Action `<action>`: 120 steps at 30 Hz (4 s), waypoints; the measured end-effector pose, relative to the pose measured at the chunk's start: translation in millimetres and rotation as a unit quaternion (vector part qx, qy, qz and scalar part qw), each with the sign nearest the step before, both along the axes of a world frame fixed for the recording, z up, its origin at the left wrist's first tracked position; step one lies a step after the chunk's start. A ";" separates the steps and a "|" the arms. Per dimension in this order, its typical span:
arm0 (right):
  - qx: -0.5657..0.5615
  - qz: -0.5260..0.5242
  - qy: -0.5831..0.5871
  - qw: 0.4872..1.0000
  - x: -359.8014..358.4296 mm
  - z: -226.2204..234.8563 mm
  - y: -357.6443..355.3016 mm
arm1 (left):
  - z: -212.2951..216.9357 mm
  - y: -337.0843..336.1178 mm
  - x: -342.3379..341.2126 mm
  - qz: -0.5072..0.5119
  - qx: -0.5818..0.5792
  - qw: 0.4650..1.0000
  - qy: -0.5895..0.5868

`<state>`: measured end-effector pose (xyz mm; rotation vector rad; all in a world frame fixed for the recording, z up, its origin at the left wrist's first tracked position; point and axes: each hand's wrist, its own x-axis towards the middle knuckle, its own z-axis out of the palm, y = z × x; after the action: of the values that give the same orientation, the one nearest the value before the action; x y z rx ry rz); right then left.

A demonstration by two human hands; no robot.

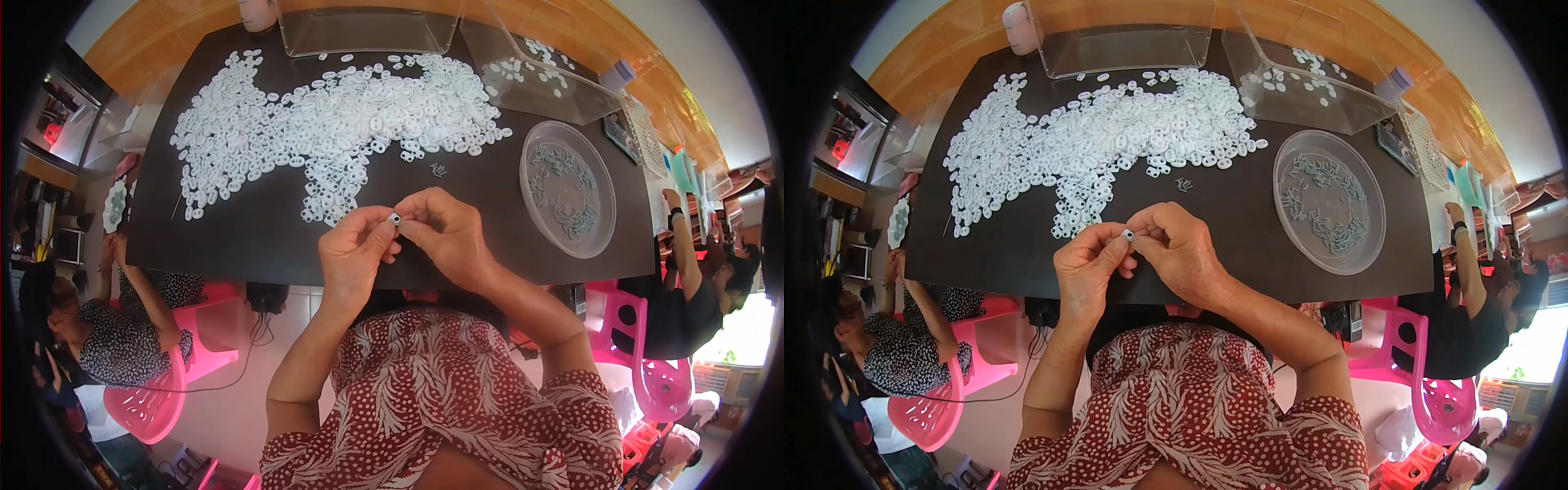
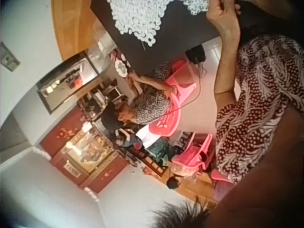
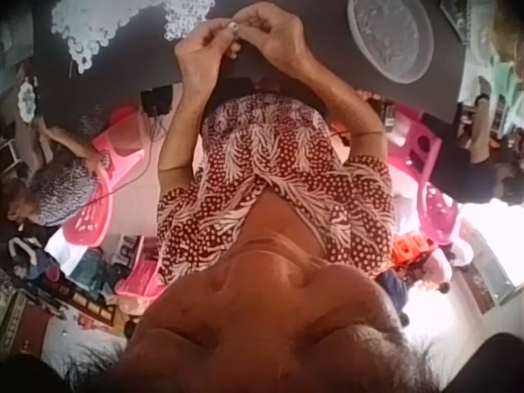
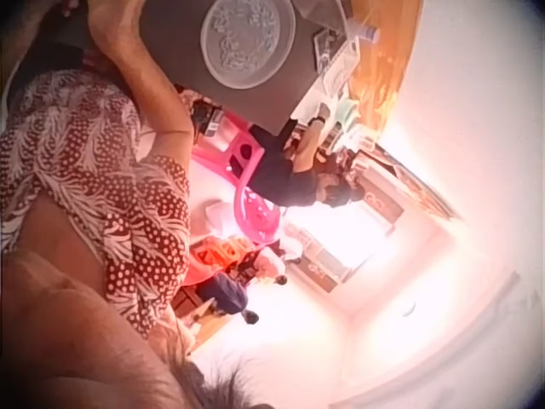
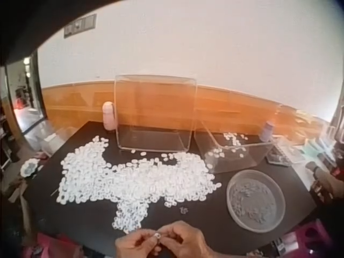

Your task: Assembling small white plastic components by hand at a table.

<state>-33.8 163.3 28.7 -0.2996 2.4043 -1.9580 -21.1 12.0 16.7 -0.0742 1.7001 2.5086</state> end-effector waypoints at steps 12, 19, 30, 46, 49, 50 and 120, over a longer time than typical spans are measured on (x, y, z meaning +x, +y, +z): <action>-0.016 0.002 0.002 1.000 -2.6 0.4 -1.4 | 0.5 -3.3 -2.6 0.010 0.070 0.997 -0.040; -0.017 -0.002 -0.004 1.000 -3.0 -1.5 -2.5 | -0.5 -3.4 0.3 0.020 0.081 0.996 -0.040; -0.010 0.003 -0.002 1.000 -1.8 -4.9 -4.3 | -7.8 0.4 7.0 0.028 0.064 0.997 -0.018; -0.058 0.025 -0.029 0.998 -5.6 0.4 -9.3 | -6.0 -0.7 10.4 0.055 0.037 0.998 0.003; -0.064 0.014 -0.019 0.998 -5.8 -5.7 -9.5 | -8.2 0.2 9.4 0.062 0.064 0.996 -0.012; -0.052 0.016 -0.016 0.998 -5.5 -9.5 -8.4 | -8.5 0.9 10.2 0.068 0.071 0.995 -0.015; -0.038 0.073 -0.155 0.984 -26.8 1.5 -7.5 | -12.1 1.8 11.0 0.133 0.094 0.985 0.054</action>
<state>-60.5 155.8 30.2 -0.1537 2.0592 -1.8763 -10.1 13.9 4.6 -0.1638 1.5738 2.9061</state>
